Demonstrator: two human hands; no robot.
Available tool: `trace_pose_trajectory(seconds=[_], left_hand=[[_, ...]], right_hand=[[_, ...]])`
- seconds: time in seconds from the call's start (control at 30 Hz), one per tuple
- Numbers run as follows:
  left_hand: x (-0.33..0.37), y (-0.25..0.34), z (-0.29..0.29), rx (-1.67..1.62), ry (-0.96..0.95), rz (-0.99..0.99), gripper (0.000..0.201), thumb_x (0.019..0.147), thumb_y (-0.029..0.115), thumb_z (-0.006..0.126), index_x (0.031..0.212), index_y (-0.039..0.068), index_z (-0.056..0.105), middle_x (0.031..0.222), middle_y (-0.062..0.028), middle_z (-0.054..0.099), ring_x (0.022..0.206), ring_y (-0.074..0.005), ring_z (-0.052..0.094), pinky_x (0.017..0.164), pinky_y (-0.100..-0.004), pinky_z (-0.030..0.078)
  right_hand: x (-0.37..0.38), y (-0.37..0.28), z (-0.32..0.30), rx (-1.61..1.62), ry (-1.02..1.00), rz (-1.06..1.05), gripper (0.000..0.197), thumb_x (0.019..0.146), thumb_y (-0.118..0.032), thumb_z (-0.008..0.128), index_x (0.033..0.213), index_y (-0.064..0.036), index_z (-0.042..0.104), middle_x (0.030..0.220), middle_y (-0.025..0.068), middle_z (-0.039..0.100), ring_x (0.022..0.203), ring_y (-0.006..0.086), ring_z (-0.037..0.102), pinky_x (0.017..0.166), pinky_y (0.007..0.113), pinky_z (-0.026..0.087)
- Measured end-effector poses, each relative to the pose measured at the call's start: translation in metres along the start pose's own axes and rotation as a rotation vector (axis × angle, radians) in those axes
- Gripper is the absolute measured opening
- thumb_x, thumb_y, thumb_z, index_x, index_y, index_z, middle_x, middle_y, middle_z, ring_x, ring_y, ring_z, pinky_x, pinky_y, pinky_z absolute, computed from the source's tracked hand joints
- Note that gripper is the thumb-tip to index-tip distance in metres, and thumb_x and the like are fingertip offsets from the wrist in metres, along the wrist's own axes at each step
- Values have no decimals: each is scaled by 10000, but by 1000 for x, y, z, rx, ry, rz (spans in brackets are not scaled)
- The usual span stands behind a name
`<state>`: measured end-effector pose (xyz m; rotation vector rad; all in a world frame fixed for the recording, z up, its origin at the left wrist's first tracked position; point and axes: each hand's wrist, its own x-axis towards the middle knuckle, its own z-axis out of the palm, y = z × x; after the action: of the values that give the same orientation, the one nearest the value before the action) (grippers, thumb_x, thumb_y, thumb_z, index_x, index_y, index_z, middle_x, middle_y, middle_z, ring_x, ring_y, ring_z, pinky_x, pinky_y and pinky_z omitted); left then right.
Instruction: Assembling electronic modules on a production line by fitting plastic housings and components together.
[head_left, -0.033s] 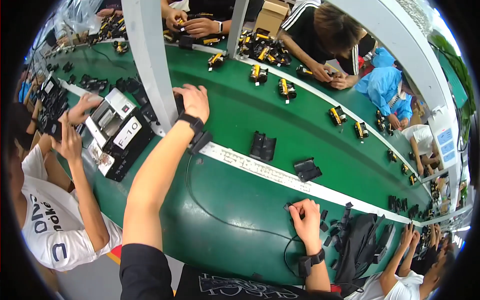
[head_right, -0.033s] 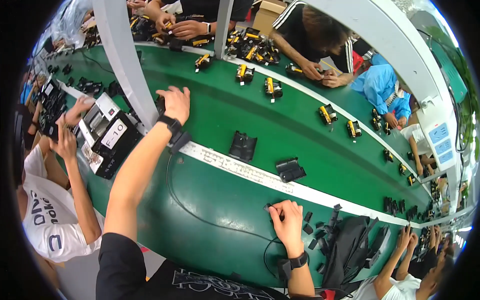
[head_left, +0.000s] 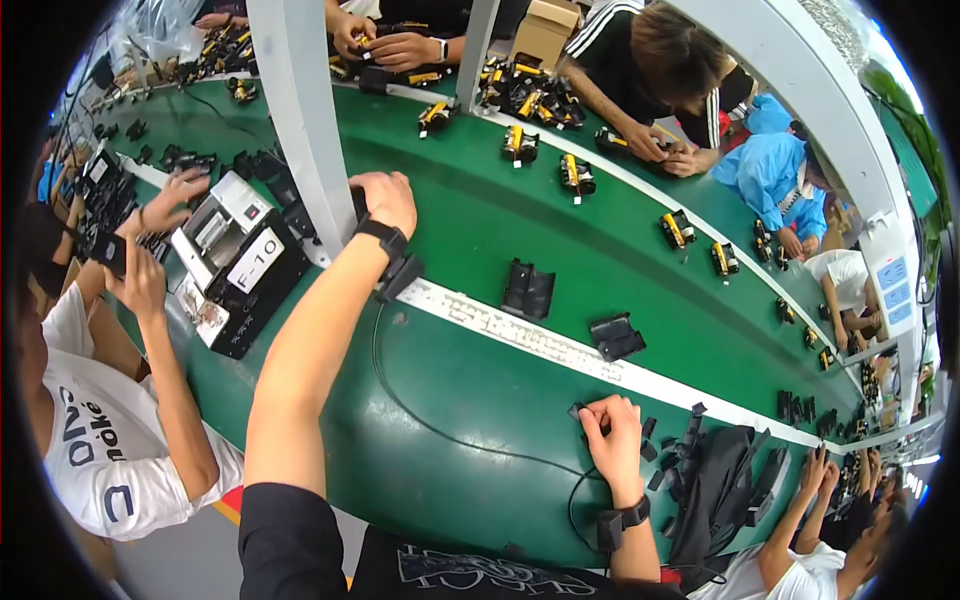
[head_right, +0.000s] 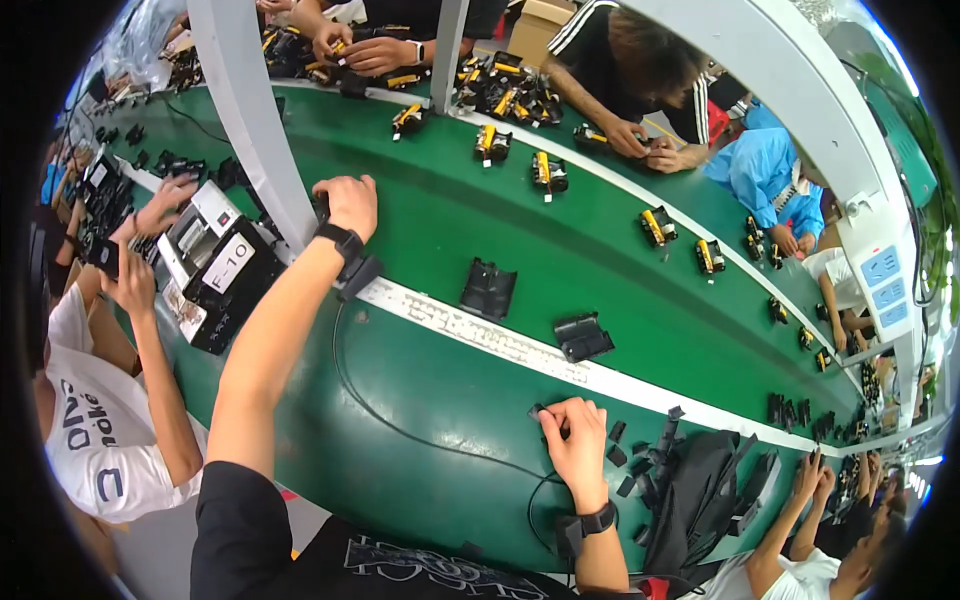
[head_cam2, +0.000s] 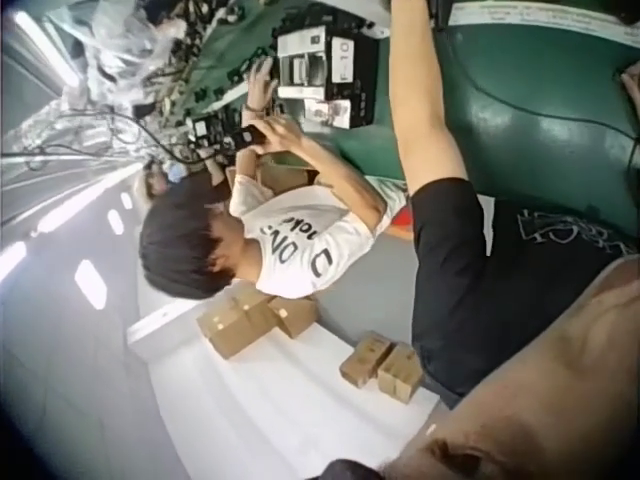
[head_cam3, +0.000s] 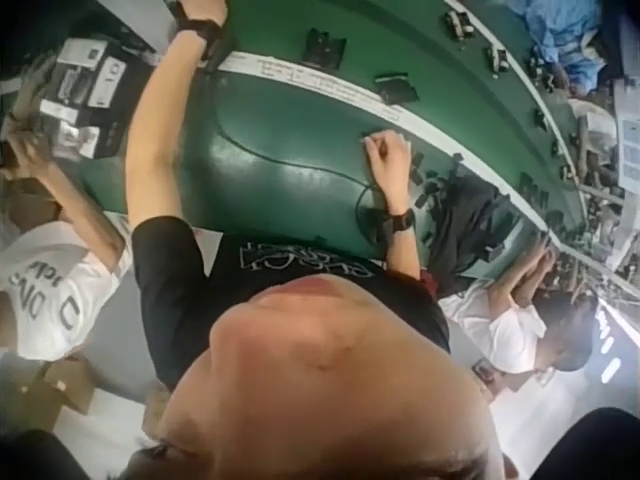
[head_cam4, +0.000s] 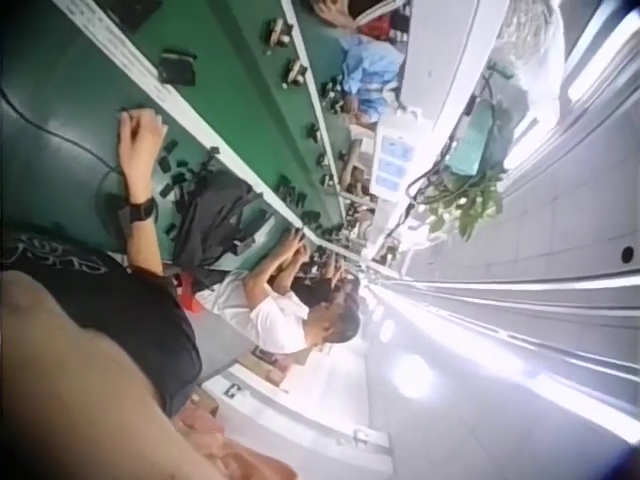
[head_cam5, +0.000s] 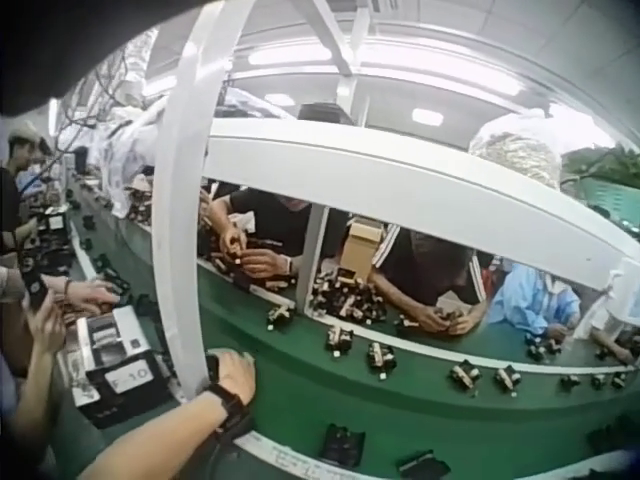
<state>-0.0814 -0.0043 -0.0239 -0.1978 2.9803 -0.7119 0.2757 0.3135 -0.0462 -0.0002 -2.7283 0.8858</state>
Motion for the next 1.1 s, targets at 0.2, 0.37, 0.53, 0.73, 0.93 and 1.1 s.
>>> trace_pose_trajectory(seconds=[0.2, 0.37, 0.53, 0.73, 0.93, 1.1], left_hand=[[-2, -14, 14, -139, 292, 108, 444, 933, 138, 678, 1373, 128, 626, 1239, -148, 679, 1118, -378, 673, 863, -550, 554], [-78, 1, -18, -582, 791, 403, 358, 880, 51, 680, 1237, 67, 656, 1195, -145, 683, 1079, -334, 671, 901, -468, 552], [-160, 39, 16, -812, 753, 746, 366, 881, 83, 731, 1238, 60, 653, 1292, -110, 658, 1182, -325, 625, 954, -458, 542], [-183, 16, 30, -1116, 691, 1029, 450, 911, 199, 802, 1307, 61, 638, 1353, -97, 627, 1241, -339, 563, 1018, -488, 484], [-185, 26, 28, -1091, 584, 732, 445, 887, 299, 858, 1237, 88, 682, 1378, -108, 602, 1285, -358, 498, 1072, -541, 373], [-184, 20, 26, -1108, 485, 617, 387, 879, 299, 866, 1164, 90, 710, 1411, -107, 585, 1332, -360, 454, 1071, -563, 363]], right_hand=[[9, -1, -2, 4, -4, -19, 138, 906, -74, 806, 866, -75, 673, 736, 38, 558, 712, 230, 513, 749, 375, 379], [11, -3, 0, 2, -23, 3, 128, 917, -71, 801, 882, -75, 678, 745, 38, 563, 711, 228, 510, 749, 374, 377], [11, -4, 2, 16, -22, 1, 120, 920, -68, 800, 895, -78, 684, 751, 33, 565, 714, 225, 510, 752, 374, 376], [9, -1, -2, 10, -36, 0, 118, 916, -65, 804, 903, -83, 687, 752, 26, 554, 719, 220, 505, 755, 371, 370], [5, 6, -2, 10, -57, 24, 122, 906, -58, 807, 909, -86, 688, 755, 25, 544, 723, 216, 498, 754, 370, 366], [10, -2, -1, 3, -59, 6, 134, 894, -54, 813, 910, -87, 684, 760, 25, 541, 727, 213, 495, 749, 367, 364]])
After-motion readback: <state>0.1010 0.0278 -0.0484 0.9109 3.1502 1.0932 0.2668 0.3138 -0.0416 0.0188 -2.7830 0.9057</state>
